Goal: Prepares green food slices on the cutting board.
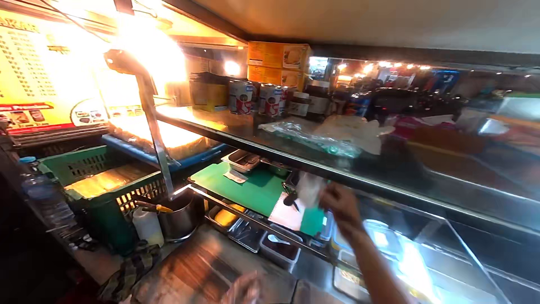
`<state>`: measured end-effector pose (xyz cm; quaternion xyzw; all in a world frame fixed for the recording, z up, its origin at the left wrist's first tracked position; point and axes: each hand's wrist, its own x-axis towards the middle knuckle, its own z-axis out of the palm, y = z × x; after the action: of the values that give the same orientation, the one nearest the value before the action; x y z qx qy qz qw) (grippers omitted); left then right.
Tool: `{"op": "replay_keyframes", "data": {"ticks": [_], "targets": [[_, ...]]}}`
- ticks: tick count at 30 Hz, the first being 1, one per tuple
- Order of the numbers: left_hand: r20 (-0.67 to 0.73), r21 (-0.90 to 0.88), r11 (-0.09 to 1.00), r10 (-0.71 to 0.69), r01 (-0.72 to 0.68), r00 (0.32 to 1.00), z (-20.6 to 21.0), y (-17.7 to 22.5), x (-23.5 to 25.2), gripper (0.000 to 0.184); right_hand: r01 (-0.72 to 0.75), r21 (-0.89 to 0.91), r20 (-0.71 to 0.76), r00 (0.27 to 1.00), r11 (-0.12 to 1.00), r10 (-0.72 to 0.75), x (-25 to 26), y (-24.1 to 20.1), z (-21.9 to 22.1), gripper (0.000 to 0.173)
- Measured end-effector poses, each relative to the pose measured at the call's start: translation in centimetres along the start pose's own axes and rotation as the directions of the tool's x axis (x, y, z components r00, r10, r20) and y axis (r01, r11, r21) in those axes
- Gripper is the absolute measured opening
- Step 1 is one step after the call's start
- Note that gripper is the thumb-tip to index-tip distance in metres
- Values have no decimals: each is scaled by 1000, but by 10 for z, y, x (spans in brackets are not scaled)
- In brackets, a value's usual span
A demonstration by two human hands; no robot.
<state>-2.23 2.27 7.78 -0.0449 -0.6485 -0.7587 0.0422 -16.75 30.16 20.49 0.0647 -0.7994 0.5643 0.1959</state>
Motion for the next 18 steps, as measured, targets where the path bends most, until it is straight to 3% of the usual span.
{"op": "replay_keyframes", "data": {"ticks": [2,3,4,6,8,10,12,14,15,16,17,18], "targets": [[128,-98,995,24,-12,991,41,43,7,66,-124,331,180,981,935,66,-79,-14,-7,13],[217,-146,989,26,6,976,64,56,6,84,-189,430,230,969,883,96,-115,-17,-13,13],[307,-223,973,13,59,952,85,64,2,89,-241,507,251,960,828,126,-147,-16,-21,11],[374,-342,921,-47,185,926,123,65,-21,54,-301,620,240,952,725,190,-198,-11,-46,9],[392,-250,938,-128,240,911,148,56,-43,21,-278,660,133,957,698,256,-238,-8,-85,6],[397,-168,934,-227,314,889,162,45,-65,13,-245,669,-5,942,702,335,-276,-3,-125,8],[290,-226,909,-281,351,915,170,28,-84,12,-211,672,-174,887,710,428,-308,3,-160,11],[65,-164,951,-254,261,965,175,18,-98,17,-206,618,-264,855,759,447,-336,7,-188,11],[-3,-57,985,-162,162,987,178,18,-106,23,-220,536,-256,877,815,406,-347,7,-198,13],[31,54,998,-21,19,999,183,23,-116,31,-231,438,-217,911,869,351,-356,6,-205,14],[172,153,971,156,-183,973,187,27,-124,44,-229,356,-162,940,906,301,-361,4,-208,14],[357,187,913,280,-362,891,191,29,-130,58,-225,300,-104,958,927,266,-364,2,-208,13]]}}
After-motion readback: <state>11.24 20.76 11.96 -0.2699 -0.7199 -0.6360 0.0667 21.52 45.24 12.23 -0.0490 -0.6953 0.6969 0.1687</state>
